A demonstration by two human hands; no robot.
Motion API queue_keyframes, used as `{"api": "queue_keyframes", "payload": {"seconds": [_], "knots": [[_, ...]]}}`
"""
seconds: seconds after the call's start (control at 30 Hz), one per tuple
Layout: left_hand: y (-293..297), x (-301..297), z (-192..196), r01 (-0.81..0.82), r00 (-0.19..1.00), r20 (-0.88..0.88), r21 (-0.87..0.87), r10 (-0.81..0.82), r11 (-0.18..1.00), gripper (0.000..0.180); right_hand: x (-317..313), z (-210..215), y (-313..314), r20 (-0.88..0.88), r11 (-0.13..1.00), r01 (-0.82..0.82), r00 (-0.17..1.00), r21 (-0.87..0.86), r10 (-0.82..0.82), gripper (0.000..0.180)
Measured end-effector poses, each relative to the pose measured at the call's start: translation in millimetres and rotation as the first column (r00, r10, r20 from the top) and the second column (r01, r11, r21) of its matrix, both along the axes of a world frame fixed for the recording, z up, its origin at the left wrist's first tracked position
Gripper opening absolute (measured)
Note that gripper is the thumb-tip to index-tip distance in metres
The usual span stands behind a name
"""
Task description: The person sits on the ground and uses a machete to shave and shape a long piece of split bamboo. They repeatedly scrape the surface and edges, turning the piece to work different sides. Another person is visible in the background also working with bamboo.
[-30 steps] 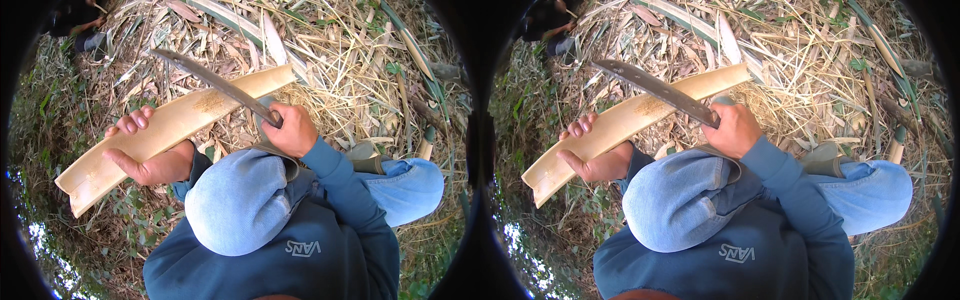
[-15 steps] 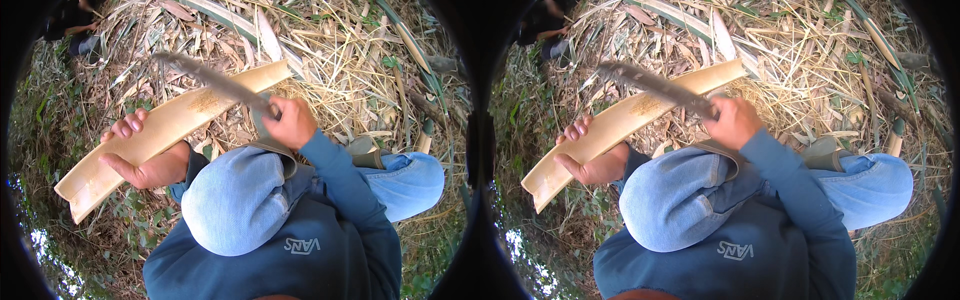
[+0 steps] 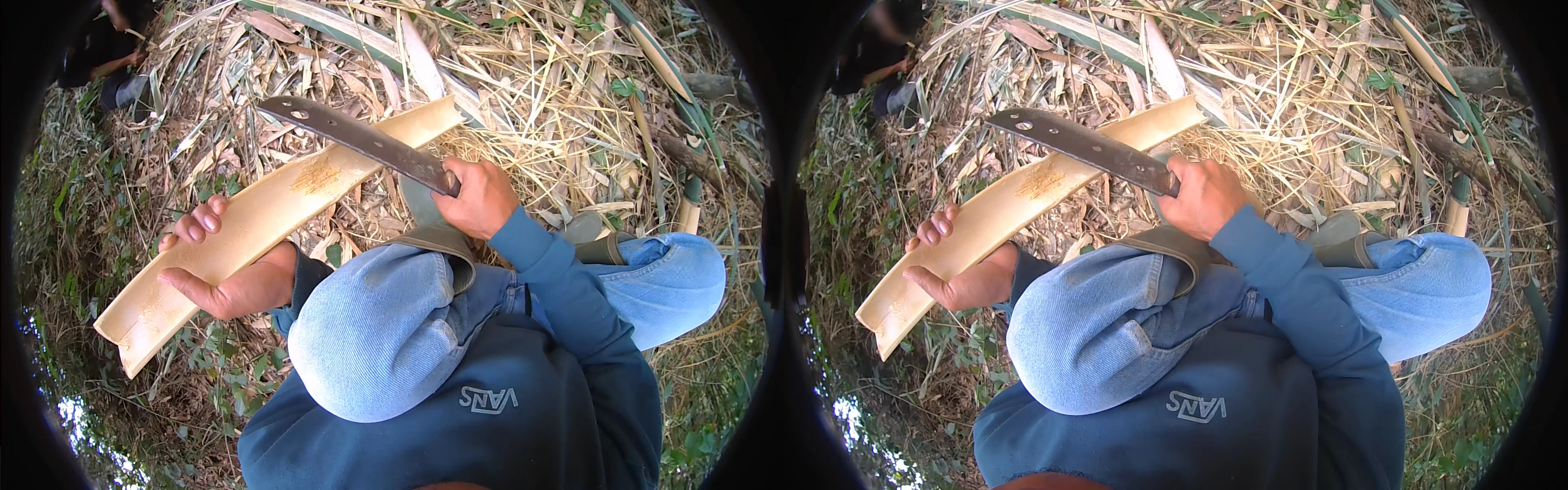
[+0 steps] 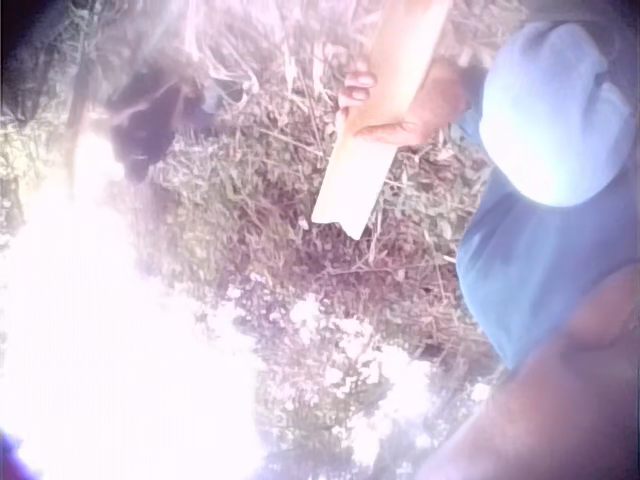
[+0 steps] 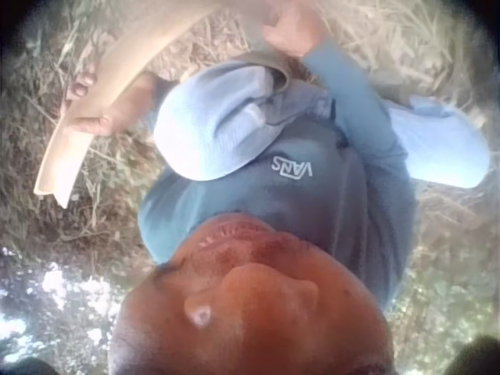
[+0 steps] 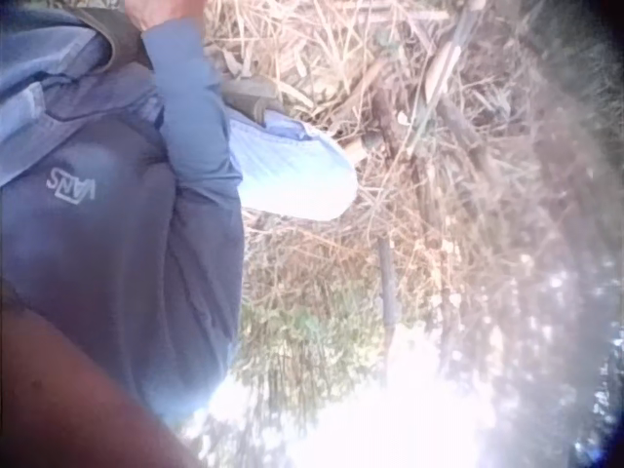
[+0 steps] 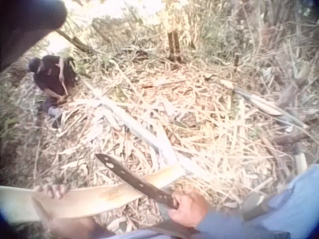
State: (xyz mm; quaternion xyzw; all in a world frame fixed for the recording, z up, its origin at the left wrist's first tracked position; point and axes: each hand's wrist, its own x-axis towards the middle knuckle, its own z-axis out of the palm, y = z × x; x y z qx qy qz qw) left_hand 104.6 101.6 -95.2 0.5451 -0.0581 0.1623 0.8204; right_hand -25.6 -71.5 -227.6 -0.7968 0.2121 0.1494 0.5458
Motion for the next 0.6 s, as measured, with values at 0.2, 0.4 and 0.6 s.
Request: {"api": "queue_keyframes", "payload": {"seconds": [0.2, 0.4, 0.6], "knots": [[0.4, -0.4, -0.7, 0.014, 1.0, 0.001, -0.016, -0.014, 1.0, 0.03, -14.1, -38.3, -10.4, -0.153, 0.996, 0.06, 0.986, -0.07, -0.07, 0.024], [-0.9, 3.0, -1.4, -0.032, 0.999, -0.026, 0.003, 0.032, 0.999, 0.031, -14.7, -56.4, -16.5, -0.159, 0.992, 0.09, 0.982, -0.092, -0.104, 0.025], [7.1, 3.5, -3.8, 0.012, 1.0, -0.007, -0.004, -0.012, 1.0, 0.031, -15.6, -22.1, -5.8, -0.049, 1.0, 0.002, 0.999, -0.015, -0.003, 0.028]]}}
